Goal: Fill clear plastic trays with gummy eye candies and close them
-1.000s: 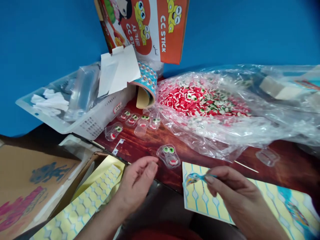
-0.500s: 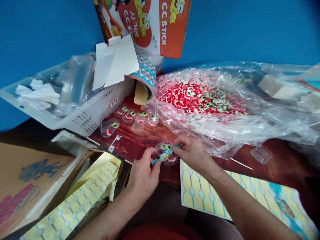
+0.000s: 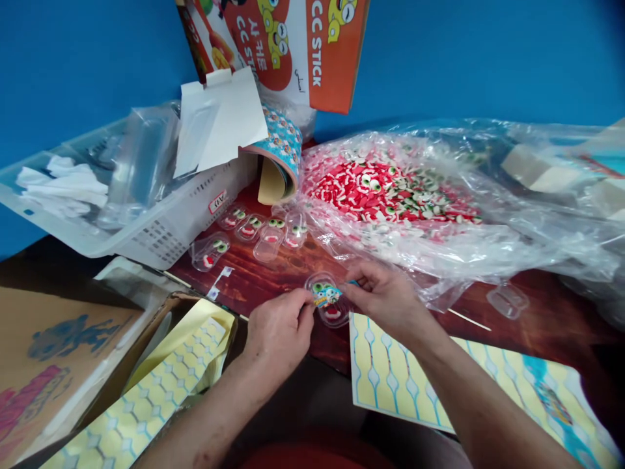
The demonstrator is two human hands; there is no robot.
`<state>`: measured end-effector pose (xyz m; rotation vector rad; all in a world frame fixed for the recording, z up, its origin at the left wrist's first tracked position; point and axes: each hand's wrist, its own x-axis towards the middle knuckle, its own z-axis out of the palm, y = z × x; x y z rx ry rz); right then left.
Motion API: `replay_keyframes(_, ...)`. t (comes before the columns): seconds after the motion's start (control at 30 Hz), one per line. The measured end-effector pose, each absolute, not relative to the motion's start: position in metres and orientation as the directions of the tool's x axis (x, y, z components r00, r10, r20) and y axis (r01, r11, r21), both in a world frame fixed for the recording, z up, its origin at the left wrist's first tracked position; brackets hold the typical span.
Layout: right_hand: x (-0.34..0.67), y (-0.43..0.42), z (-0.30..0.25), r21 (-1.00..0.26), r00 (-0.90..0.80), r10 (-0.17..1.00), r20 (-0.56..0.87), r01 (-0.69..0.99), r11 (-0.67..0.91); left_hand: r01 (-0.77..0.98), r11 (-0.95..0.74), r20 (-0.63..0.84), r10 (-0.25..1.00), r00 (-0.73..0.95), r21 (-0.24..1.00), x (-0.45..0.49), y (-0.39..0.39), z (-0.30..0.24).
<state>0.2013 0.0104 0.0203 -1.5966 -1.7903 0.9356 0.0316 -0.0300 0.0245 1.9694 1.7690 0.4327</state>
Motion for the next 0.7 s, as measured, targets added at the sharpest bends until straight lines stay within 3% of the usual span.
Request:
replay_keyframes(0.07,0.206,0.007,0.017,-0.835,-0.069,0.997,-0.045,0.551,0.001,0.841,-0.120,-0.033,0.986,0.162,0.527,0.031,-0.024,0.029)
replay_keyframes(0.2,0.208,0.004,0.000,-0.777,0.007,0.996,-0.086,0.626,-0.072,0.880,-0.163,-0.068,0.974,0.215,0.446,0.037,-0.015,0.025)
replay_keyframes(0.4,0.206,0.008,-0.015,-0.718,-0.020,0.996,-0.085,0.695,-0.047,0.954,-0.104,-0.130,0.981,0.145,0.282,0.045,-0.018,0.015)
replay_keyframes(0.5,0.207,0.010,-0.019,-0.694,-0.032,0.996,-0.082,0.719,-0.034,0.971,-0.096,-0.037,0.994,0.107,0.217,0.046,-0.022,0.015)
replay_keyframes(0.6,0.207,0.011,-0.021,-0.668,-0.041,0.996,-0.083,0.744,-0.025,0.958,-0.252,0.128,0.963,0.236,0.137,0.047,-0.025,0.011)
replay_keyframes(0.7,0.203,0.010,-0.018,-0.629,-0.054,0.994,-0.094,0.777,-0.017,0.877,-0.469,0.155,0.879,0.451,0.108,0.048,-0.030,0.002)
